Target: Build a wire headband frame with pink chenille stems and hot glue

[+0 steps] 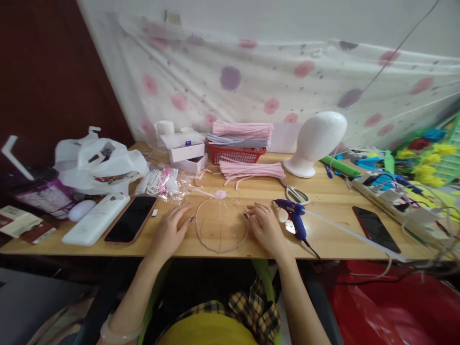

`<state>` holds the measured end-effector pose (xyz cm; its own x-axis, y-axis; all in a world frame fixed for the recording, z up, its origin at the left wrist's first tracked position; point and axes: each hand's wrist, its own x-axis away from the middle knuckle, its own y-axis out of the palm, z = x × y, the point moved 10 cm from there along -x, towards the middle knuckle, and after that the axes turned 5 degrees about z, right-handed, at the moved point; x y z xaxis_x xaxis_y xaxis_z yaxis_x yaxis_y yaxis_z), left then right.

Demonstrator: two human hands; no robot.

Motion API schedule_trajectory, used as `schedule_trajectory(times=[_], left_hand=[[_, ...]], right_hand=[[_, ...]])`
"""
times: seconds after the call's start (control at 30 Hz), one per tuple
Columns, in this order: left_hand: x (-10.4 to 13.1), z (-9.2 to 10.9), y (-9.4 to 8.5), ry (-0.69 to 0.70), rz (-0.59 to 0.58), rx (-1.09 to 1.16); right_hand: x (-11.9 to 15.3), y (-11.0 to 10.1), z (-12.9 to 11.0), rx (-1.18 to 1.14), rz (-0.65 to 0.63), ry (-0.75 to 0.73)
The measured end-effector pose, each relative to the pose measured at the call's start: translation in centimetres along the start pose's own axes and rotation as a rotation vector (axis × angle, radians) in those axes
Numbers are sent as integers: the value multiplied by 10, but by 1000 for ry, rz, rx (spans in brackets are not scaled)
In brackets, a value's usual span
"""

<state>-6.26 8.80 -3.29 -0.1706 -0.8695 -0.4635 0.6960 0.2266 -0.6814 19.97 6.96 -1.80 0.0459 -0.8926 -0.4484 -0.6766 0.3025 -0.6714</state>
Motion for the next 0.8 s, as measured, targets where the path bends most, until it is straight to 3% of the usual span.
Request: schedule_trajectory(times=[0.17,0.43,0.8], left_hand=[[-2,6,19,39,-175,-13],[-24,1,47,127,-452,-157],[-25,-5,61,158,-612,-387]], right_hand=[[22,15,4,37,-93,40],[25,37,4,136,-193,-13],[30,37,-4,252,-238,-40]])
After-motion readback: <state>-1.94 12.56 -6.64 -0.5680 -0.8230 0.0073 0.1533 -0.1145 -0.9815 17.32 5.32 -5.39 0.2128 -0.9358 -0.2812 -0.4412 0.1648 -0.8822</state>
